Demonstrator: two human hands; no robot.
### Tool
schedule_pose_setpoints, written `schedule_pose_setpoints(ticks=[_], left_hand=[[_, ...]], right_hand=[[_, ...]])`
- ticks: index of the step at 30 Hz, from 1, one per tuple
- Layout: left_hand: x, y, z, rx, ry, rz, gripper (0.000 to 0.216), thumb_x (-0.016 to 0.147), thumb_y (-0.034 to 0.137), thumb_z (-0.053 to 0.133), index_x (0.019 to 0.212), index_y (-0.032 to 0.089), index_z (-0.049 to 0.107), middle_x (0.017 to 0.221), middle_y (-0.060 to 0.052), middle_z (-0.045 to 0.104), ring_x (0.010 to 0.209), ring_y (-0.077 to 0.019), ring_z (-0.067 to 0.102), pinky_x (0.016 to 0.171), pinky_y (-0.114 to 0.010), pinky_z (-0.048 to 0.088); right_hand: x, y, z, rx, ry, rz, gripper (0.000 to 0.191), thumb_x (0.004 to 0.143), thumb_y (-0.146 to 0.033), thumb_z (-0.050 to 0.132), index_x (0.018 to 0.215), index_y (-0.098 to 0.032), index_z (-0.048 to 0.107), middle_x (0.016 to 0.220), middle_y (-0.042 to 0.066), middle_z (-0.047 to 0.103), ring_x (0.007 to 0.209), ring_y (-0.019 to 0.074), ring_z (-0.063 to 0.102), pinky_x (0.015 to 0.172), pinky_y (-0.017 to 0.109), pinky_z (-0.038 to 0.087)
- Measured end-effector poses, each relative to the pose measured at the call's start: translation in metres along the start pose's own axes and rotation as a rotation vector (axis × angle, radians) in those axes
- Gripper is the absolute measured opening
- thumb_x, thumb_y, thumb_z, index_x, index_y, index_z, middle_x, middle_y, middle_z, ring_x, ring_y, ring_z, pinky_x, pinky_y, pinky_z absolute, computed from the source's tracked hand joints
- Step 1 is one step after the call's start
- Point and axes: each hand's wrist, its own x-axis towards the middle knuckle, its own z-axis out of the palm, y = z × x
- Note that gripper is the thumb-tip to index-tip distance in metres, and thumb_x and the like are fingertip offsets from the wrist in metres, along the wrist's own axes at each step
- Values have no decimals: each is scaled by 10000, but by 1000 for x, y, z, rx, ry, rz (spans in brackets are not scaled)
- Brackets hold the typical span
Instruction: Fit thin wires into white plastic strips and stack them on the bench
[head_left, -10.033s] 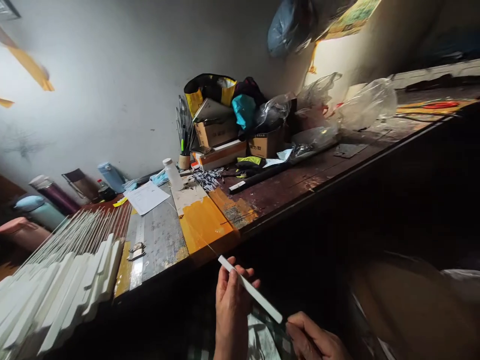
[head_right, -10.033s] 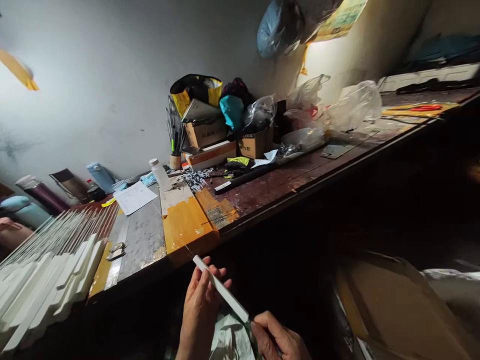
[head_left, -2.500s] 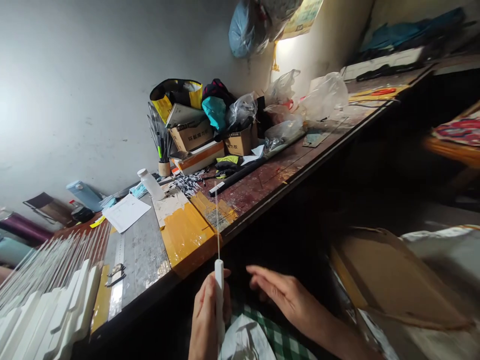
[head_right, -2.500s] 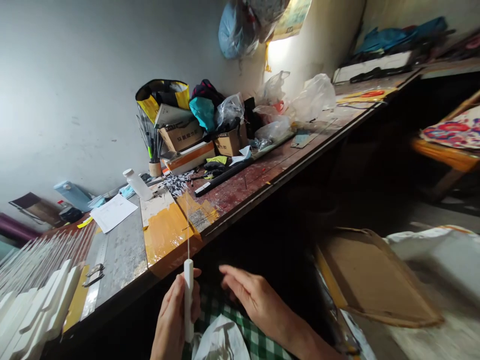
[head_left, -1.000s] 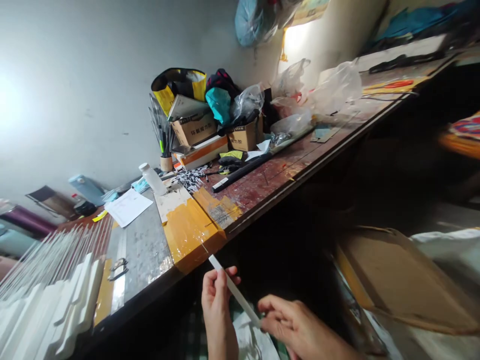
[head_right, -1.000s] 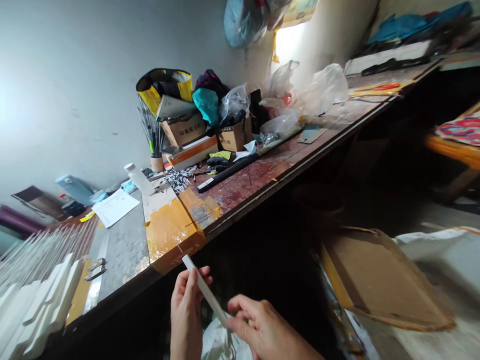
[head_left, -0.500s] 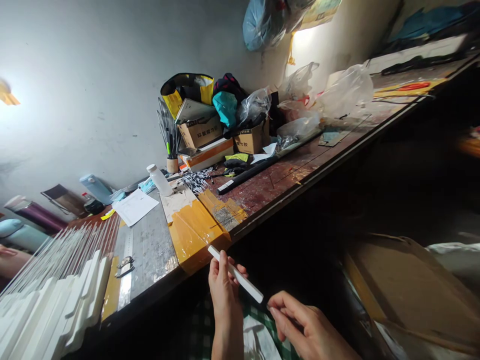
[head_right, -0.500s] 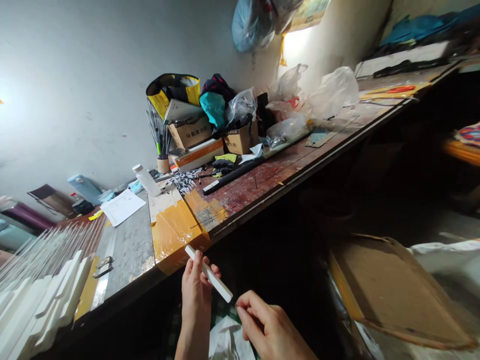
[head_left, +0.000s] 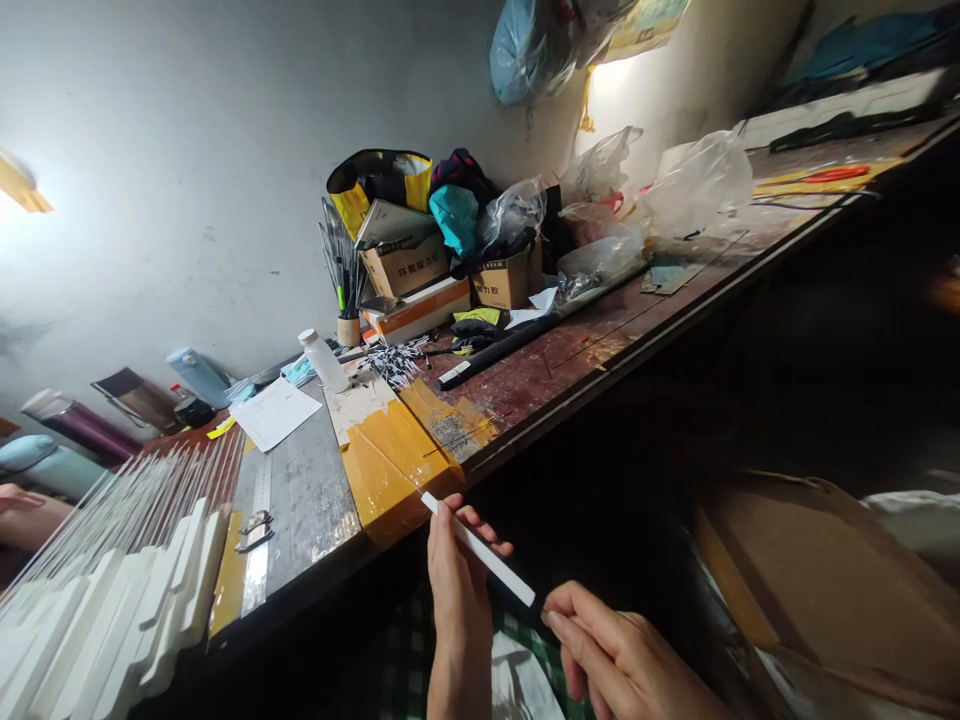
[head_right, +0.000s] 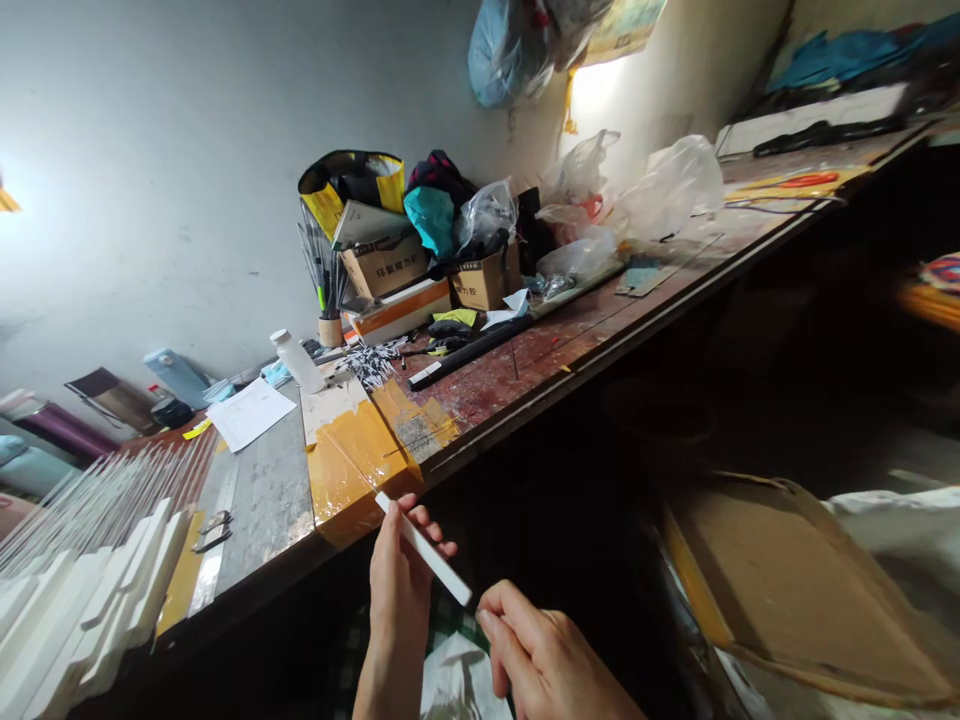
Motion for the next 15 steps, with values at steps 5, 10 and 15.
schedule_pose_setpoints(ticks=[5,10,15], left_hand=[[5,3,0,-64,-18,-33,234,798,363,667,886,178,553,637,46,499,504,-91,502,487,-251,473],[2,4,2,-97,18,-66,240,823,392,631,908,179,559,618,55,447,495,-88,465,445,-240,441],[-2,5,2,-96,50,-65,197,852,343,588,927,162,572,689,24,500,567,-108,512,515,-288,516]], right_hand=[[2,1,3,25,-29,0,348,963,-420,271,786,-226,500,559,-39,557,464,112,492,515,213,422],[7,11,8,91,-54,26,281,930,-431,357,826,-208,492,577,-47,537,446,96,465,460,200,390],[5,7,7,68,-75,40,281,939,-406,320,816,-208,477,579,-39,549,456,100,479,477,203,400]])
